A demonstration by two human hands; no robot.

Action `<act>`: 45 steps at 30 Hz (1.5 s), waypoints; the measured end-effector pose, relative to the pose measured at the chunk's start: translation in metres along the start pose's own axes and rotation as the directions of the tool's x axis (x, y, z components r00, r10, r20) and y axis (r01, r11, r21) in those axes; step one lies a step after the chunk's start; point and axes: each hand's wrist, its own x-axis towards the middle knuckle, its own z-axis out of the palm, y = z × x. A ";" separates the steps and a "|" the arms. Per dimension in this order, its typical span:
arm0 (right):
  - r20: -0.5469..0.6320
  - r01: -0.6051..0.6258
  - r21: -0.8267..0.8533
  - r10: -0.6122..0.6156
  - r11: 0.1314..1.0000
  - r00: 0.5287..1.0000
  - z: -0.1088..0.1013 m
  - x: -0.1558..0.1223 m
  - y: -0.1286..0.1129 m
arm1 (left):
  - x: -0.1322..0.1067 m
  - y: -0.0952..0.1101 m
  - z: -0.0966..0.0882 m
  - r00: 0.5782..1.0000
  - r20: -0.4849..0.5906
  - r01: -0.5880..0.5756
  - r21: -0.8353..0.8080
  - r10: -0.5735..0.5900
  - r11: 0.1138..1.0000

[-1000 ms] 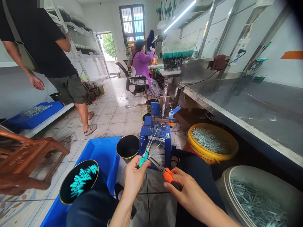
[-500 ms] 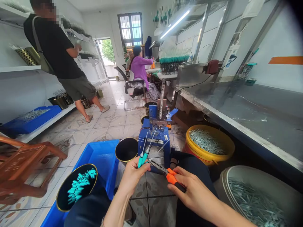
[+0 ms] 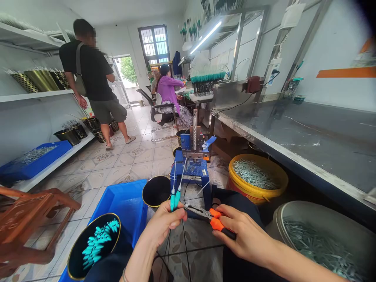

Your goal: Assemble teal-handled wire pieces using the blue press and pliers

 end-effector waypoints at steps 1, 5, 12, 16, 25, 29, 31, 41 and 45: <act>0.004 0.004 -0.009 -0.004 1.000 1.000 -0.001 0.000 0.001 | 0.000 0.000 0.000 1.000 0.006 0.014 -0.001 -0.014 1.000; 0.020 -0.014 0.048 0.013 0.999 1.000 -0.006 0.002 0.001 | 0.002 0.003 0.000 0.999 0.027 0.027 0.014 -0.027 1.000; 0.072 -0.183 0.262 0.170 0.948 0.983 0.001 0.014 -0.009 | 0.001 0.001 0.008 0.994 -0.045 -0.103 -0.005 0.103 0.995; 0.139 -0.263 0.381 0.226 0.887 0.964 0.009 0.017 -0.010 | 0.000 -0.007 0.008 0.978 -0.147 -0.126 0.146 0.148 0.981; 0.162 -0.326 0.343 0.287 0.881 0.944 0.012 0.017 -0.013 | 0.003 -0.017 0.012 0.839 -0.278 -0.242 0.580 0.468 0.778; 0.156 -0.331 0.298 0.297 0.895 0.942 0.011 0.017 -0.018 | 0.002 -0.017 0.016 0.783 -0.310 -0.191 0.705 0.539 0.683; 0.137 -0.316 0.260 0.289 0.912 0.947 0.011 0.015 -0.021 | 0.001 -0.015 0.017 0.783 -0.293 -0.191 0.726 0.549 0.660; 0.022 -0.163 0.146 0.162 0.976 0.987 -0.003 0.001 -0.017 | -0.006 0.004 0.022 0.952 -0.136 -0.213 0.343 0.273 0.915; 0.003 -0.154 0.168 0.156 0.974 0.988 -0.005 0.002 -0.011 | -0.002 0.005 0.024 0.983 -0.070 -0.152 0.214 0.170 0.965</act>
